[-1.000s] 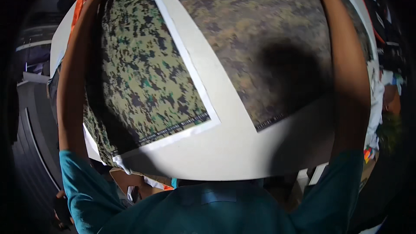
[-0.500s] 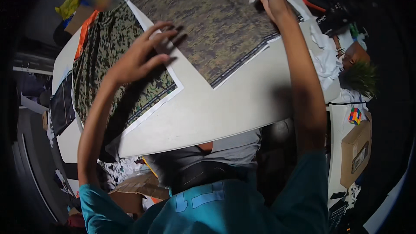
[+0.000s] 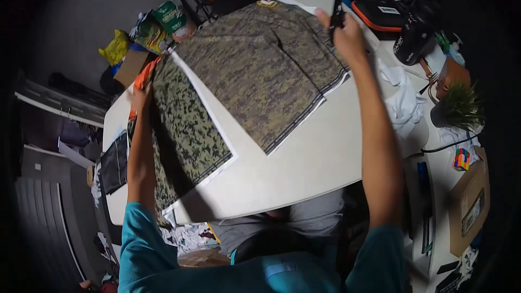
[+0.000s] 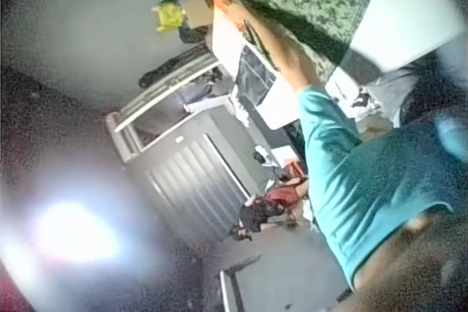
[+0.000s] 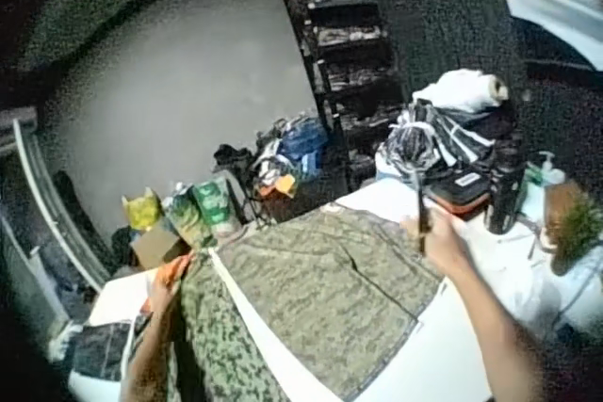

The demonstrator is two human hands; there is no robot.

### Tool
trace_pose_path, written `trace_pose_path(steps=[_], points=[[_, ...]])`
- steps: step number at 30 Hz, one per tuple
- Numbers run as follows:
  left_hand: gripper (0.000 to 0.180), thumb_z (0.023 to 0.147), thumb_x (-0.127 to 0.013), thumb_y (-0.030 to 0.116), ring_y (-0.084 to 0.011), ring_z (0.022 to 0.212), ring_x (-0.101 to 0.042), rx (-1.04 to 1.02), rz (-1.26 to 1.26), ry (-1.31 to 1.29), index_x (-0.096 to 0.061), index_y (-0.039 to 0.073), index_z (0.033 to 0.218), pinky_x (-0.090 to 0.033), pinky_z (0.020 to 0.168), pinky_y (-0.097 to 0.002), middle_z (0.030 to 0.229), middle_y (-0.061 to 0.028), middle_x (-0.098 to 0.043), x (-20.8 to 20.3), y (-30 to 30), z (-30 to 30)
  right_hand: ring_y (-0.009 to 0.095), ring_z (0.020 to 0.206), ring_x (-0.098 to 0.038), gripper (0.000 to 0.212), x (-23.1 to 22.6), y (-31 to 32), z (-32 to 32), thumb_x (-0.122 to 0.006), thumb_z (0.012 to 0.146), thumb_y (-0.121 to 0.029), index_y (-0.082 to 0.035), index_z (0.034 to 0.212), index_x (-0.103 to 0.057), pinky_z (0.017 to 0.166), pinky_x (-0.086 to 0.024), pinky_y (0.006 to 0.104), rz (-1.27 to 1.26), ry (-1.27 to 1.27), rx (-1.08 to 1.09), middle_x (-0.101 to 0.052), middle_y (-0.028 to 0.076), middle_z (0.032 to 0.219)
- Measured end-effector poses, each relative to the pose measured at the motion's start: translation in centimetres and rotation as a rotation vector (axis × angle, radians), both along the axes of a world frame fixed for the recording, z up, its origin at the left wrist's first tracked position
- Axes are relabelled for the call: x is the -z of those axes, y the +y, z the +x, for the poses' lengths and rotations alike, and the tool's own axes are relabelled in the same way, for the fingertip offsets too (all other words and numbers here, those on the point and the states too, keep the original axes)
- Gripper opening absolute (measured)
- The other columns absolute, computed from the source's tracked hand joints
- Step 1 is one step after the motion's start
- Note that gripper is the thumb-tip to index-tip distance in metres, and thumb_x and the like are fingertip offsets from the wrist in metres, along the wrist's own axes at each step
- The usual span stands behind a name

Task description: Cutting camouflage fabric with scissors on a white table.

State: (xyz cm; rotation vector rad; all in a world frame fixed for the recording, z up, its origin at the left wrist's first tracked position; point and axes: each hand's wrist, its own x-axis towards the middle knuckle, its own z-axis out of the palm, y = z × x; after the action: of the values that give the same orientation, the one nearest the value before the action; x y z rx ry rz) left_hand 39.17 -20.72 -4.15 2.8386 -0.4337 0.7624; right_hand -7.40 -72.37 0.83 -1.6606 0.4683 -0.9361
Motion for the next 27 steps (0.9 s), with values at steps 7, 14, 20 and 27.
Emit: trace_pose_path(steps=[7,14,20,27], points=[[0.023,0.092,-0.058,0.028,-0.0249,0.068,-0.058,0.104,-0.352,0.328,-0.053,0.006,0.093,-0.045,0.061,-0.0380,0.078,-0.0145,-0.062,-1.6,3.9,-6.4,0.030,0.070,-0.061,0.048,3.2,0.6,-0.8,-0.077,0.080,-0.041,0.002,0.093,-0.058,0.072,-0.050,0.0396,-0.542,0.501,0.376,-0.066,0.012,0.086],[0.006,0.095,-0.053,0.004,-0.0104,0.072,-0.043,0.370,-0.344,0.320,-0.048,0.004,0.098,-0.040,0.066,-0.0251,0.089,-0.0037,-0.053,-14.5,23.2,-25.5,0.036,0.084,-0.066,0.051,7.7,-0.7,1.9,-0.079,0.077,-0.035,0.000,0.106,-0.057,0.080,-0.051,0.0441,-0.712,0.604,0.274,-0.070,0.015,0.095],[0.020,0.098,-0.056,0.015,-0.0109,0.080,-0.050,0.205,-0.439,0.414,-0.050,-0.001,0.107,-0.043,0.072,-0.0260,0.097,-0.0052,-0.057,-17.5,26.4,-49.1,0.035,0.087,-0.066,0.050,5.8,3.1,2.9,-0.079,0.076,-0.032,-0.003,0.111,-0.057,0.083,-0.050,0.0436,-0.678,0.344,0.008,-0.070,0.012,0.101],[0.027,0.092,-0.061,0.014,-0.0170,0.093,-0.057,0.267,-0.189,0.746,-0.058,-0.001,0.115,-0.045,0.084,-0.0296,0.109,-0.0062,-0.063,-16.2,14.3,-46.9,0.031,0.088,-0.064,0.046,4.7,6.4,4.7,-0.079,0.078,-0.029,-0.005,0.111,-0.057,0.081,-0.049,0.0371,-0.849,-0.002,0.091,-0.068,0.009,0.100]])
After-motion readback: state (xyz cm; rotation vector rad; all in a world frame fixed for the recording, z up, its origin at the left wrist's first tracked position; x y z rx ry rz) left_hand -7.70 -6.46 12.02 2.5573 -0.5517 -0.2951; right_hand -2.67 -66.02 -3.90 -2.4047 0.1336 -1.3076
